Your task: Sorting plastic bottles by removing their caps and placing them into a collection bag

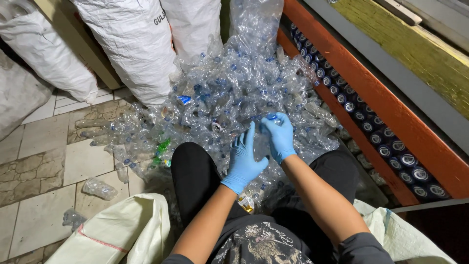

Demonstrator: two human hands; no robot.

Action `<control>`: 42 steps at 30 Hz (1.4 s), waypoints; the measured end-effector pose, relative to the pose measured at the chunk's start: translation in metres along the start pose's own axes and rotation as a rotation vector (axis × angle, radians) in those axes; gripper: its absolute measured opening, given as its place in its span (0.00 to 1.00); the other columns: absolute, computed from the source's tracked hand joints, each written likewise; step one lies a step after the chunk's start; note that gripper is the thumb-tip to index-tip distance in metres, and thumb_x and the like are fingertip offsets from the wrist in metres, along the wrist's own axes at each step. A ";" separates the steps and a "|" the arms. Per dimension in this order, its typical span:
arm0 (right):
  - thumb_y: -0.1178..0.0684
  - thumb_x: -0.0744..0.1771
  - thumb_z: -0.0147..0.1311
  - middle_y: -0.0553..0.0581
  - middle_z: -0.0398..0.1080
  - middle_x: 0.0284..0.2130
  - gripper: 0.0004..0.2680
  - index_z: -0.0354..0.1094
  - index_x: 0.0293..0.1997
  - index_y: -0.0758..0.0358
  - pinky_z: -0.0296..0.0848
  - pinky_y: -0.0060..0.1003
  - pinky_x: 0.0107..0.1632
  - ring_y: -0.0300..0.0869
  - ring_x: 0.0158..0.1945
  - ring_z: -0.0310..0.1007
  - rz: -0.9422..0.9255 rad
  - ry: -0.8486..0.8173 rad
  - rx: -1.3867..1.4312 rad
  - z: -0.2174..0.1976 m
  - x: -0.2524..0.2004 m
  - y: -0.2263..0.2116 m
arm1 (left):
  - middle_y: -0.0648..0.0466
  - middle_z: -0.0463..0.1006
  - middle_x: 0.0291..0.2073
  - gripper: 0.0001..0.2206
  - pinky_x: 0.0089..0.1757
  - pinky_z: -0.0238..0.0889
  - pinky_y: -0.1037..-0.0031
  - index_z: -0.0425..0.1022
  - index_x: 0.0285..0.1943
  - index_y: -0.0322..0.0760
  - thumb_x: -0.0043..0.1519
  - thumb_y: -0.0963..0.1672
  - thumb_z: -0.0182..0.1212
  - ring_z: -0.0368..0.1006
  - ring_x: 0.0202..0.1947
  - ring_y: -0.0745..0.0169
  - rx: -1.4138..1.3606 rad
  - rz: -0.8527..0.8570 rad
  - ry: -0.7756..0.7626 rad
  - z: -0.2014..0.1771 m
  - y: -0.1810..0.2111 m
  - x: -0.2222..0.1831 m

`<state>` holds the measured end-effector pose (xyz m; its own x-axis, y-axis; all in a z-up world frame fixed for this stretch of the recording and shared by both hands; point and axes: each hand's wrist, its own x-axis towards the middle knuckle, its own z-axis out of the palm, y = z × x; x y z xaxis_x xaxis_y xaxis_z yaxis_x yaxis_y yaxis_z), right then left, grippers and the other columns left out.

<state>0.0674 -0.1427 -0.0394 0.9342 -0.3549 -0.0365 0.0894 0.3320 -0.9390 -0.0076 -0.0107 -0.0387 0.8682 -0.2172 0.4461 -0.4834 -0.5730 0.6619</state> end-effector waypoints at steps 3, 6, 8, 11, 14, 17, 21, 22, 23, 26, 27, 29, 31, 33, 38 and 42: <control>0.61 0.60 0.70 0.50 0.70 0.30 0.13 0.66 0.40 0.61 0.80 0.30 0.38 0.37 0.33 0.75 -0.053 0.116 0.016 0.006 0.002 0.005 | 0.35 0.62 0.69 0.52 0.64 0.47 0.40 0.41 0.83 0.41 0.51 0.50 0.75 0.57 0.71 0.34 0.341 -0.045 -0.094 0.021 0.007 0.000; 0.58 0.60 0.71 0.48 0.71 0.29 0.13 0.65 0.38 0.59 0.78 0.28 0.40 0.34 0.35 0.73 -0.018 0.132 0.014 0.017 -0.010 0.012 | 0.42 0.63 0.69 0.60 0.66 0.42 0.46 0.35 0.83 0.42 0.45 0.51 0.79 0.57 0.72 0.46 0.666 -0.007 -0.074 0.064 -0.044 0.007; 0.60 0.60 0.70 0.50 0.72 0.28 0.12 0.67 0.38 0.60 0.79 0.31 0.41 0.37 0.34 0.75 0.019 0.137 0.118 0.019 -0.010 0.016 | 0.47 0.70 0.51 0.41 0.58 0.52 0.53 0.55 0.72 0.40 0.48 0.44 0.73 0.64 0.56 0.52 0.691 0.103 0.104 0.070 -0.063 0.015; 0.62 0.60 0.69 0.53 0.75 0.29 0.10 0.70 0.37 0.61 0.80 0.35 0.44 0.40 0.35 0.78 0.069 0.112 0.187 0.019 -0.011 0.013 | 0.53 0.75 0.28 0.21 0.46 0.62 0.59 0.77 0.55 0.37 0.50 0.38 0.67 0.71 0.36 0.57 0.711 0.232 0.291 0.059 -0.061 0.022; 0.61 0.59 0.70 0.53 0.77 0.32 0.09 0.74 0.39 0.62 0.79 0.34 0.46 0.38 0.37 0.77 0.049 0.023 0.057 0.017 -0.017 -0.001 | 0.52 0.74 0.24 0.20 0.41 0.60 0.57 0.79 0.52 0.34 0.48 0.38 0.65 0.71 0.31 0.54 0.704 0.232 0.265 0.042 -0.050 0.022; 0.56 0.59 0.72 0.50 0.77 0.33 0.10 0.76 0.40 0.61 0.78 0.32 0.46 0.34 0.37 0.75 -0.011 -0.051 -0.137 0.004 0.002 0.002 | 0.54 0.71 0.25 0.23 0.41 0.59 0.56 0.77 0.54 0.35 0.46 0.39 0.64 0.69 0.30 0.55 0.755 0.223 0.266 0.021 -0.029 0.024; 0.44 0.58 0.75 0.50 0.76 0.25 0.11 0.77 0.33 0.54 0.76 0.32 0.34 0.35 0.28 0.75 -0.047 -0.139 -0.421 0.001 0.019 0.001 | 0.56 0.64 0.23 0.09 0.43 0.56 0.51 0.74 0.31 0.41 0.44 0.38 0.65 0.65 0.30 0.55 0.796 0.279 0.320 0.036 -0.049 0.024; 0.44 0.58 0.75 0.50 0.76 0.25 0.11 0.77 0.33 0.54 0.76 0.32 0.34 0.35 0.28 0.75 -0.041 -0.140 -0.424 0.002 0.015 0.006 | 0.56 0.64 0.23 0.09 0.43 0.56 0.51 0.74 0.31 0.41 0.44 0.38 0.65 0.65 0.30 0.55 0.795 0.274 0.316 0.038 -0.051 0.020; 0.45 0.58 0.76 0.48 0.74 0.23 0.12 0.75 0.30 0.55 0.73 0.30 0.33 0.33 0.27 0.71 -0.054 -0.101 -0.386 0.005 0.014 0.009 | 0.56 0.64 0.23 0.09 0.43 0.55 0.51 0.73 0.31 0.41 0.44 0.38 0.66 0.65 0.30 0.54 0.778 0.282 0.292 0.038 -0.054 0.021; 0.48 0.59 0.75 0.46 0.71 0.21 0.11 0.72 0.27 0.56 0.69 0.27 0.33 0.31 0.28 0.67 -0.116 -0.071 -0.333 0.005 0.018 0.021 | 0.53 0.67 0.25 0.12 0.42 0.56 0.52 0.74 0.35 0.37 0.44 0.41 0.69 0.67 0.32 0.51 0.727 0.249 0.216 0.043 -0.063 0.019; 0.50 0.61 0.73 0.46 0.71 0.22 0.10 0.71 0.26 0.56 0.68 0.26 0.35 0.31 0.29 0.67 -0.163 -0.082 -0.320 0.006 0.021 0.026 | 0.50 0.71 0.27 0.16 0.42 0.57 0.54 0.75 0.39 0.33 0.44 0.43 0.71 0.70 0.34 0.49 0.693 0.205 0.163 0.045 -0.067 0.019; 0.52 0.61 0.72 0.45 0.71 0.22 0.09 0.71 0.26 0.56 0.68 0.26 0.37 0.30 0.30 0.66 -0.197 -0.110 -0.341 0.004 0.024 0.035 | 0.49 0.73 0.27 0.14 0.44 0.58 0.54 0.74 0.37 0.34 0.45 0.45 0.69 0.72 0.35 0.49 0.646 0.112 0.092 0.041 -0.058 0.017; 0.54 0.62 0.70 0.44 0.70 0.23 0.08 0.71 0.26 0.57 0.68 0.26 0.39 0.29 0.31 0.65 -0.219 -0.137 -0.368 0.000 0.024 0.037 | 0.49 0.76 0.27 0.13 0.45 0.58 0.54 0.72 0.35 0.35 0.47 0.46 0.67 0.74 0.36 0.48 0.593 0.010 0.013 0.035 -0.048 0.018; 0.56 0.62 0.70 0.47 0.72 0.21 0.08 0.71 0.26 0.58 0.71 0.29 0.39 0.30 0.32 0.68 -0.325 -0.231 -0.427 -0.005 0.020 0.030 | 0.50 0.80 0.22 0.05 0.47 0.60 0.56 0.76 0.26 0.36 0.49 0.43 0.59 0.79 0.33 0.42 0.293 -0.183 -0.123 0.027 -0.036 0.022; 0.55 0.62 0.70 0.48 0.72 0.22 0.07 0.71 0.28 0.58 0.71 0.29 0.39 0.31 0.32 0.68 -0.352 -0.383 -0.513 -0.004 0.011 0.013 | 0.42 0.82 0.25 0.12 0.40 0.73 0.57 0.83 0.31 0.30 0.42 0.42 0.62 0.82 0.40 0.40 0.038 -0.386 -0.277 0.031 -0.057 0.023; 0.56 0.62 0.68 0.47 0.71 0.23 0.07 0.70 0.28 0.58 0.71 0.28 0.39 0.30 0.32 0.69 -0.315 -0.489 -0.518 -0.007 0.011 0.008 | 0.36 0.84 0.37 0.22 0.45 0.71 0.56 0.81 0.46 0.26 0.40 0.39 0.63 0.80 0.49 0.38 -0.276 -0.403 -0.360 0.052 -0.089 0.016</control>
<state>0.0763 -0.1500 -0.0499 0.9484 0.1008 0.3007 0.3158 -0.2142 -0.9243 0.0551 -0.0040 -0.1222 0.9489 -0.3073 -0.0721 -0.0781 -0.4497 0.8897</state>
